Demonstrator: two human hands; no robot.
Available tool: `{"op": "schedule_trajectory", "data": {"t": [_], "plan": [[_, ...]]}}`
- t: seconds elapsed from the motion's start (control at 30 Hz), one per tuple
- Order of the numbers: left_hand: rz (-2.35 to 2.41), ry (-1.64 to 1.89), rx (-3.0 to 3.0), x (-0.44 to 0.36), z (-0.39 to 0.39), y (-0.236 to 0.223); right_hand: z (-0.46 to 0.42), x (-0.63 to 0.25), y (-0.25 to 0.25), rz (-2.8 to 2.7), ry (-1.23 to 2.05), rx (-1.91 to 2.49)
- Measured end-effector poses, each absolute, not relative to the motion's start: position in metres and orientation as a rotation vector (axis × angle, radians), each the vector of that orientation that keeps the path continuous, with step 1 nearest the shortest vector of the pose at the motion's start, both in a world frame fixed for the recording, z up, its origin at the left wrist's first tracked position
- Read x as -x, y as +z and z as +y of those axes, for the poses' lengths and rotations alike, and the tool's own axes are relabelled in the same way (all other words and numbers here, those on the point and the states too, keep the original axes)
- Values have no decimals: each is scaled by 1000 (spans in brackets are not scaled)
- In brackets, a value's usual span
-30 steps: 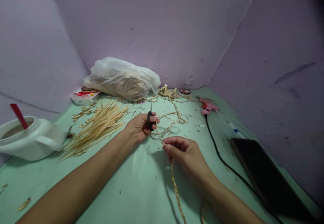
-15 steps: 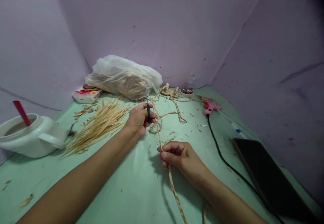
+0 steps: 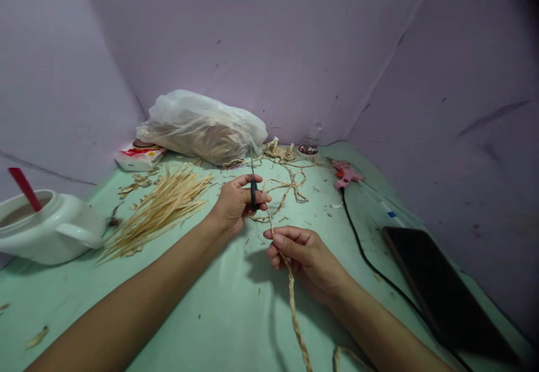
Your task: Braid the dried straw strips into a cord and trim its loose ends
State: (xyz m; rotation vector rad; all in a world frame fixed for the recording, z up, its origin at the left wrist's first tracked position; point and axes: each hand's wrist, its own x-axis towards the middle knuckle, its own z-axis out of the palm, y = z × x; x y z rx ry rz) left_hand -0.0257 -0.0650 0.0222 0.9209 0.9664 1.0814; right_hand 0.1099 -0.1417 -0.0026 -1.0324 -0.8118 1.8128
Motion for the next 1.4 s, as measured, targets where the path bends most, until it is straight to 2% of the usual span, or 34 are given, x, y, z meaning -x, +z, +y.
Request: {"op": "schedule_trajectory", "data": {"t": [0.6,0.8,1.0,1.4], "plan": [[1122,1050,-1164,25,-62,14,-137,-111,-6,-781,1524,1165],[1188,850,-1845,42,-63,28,-131,-116,-2,-660,1417,1234],[1032,347,-2762,51,-77,37,-123,-126,-1,-658,1268,1208],[1074,167,-3017,49,-75,21,-124,-127,3,-735,1210,1234]]}}
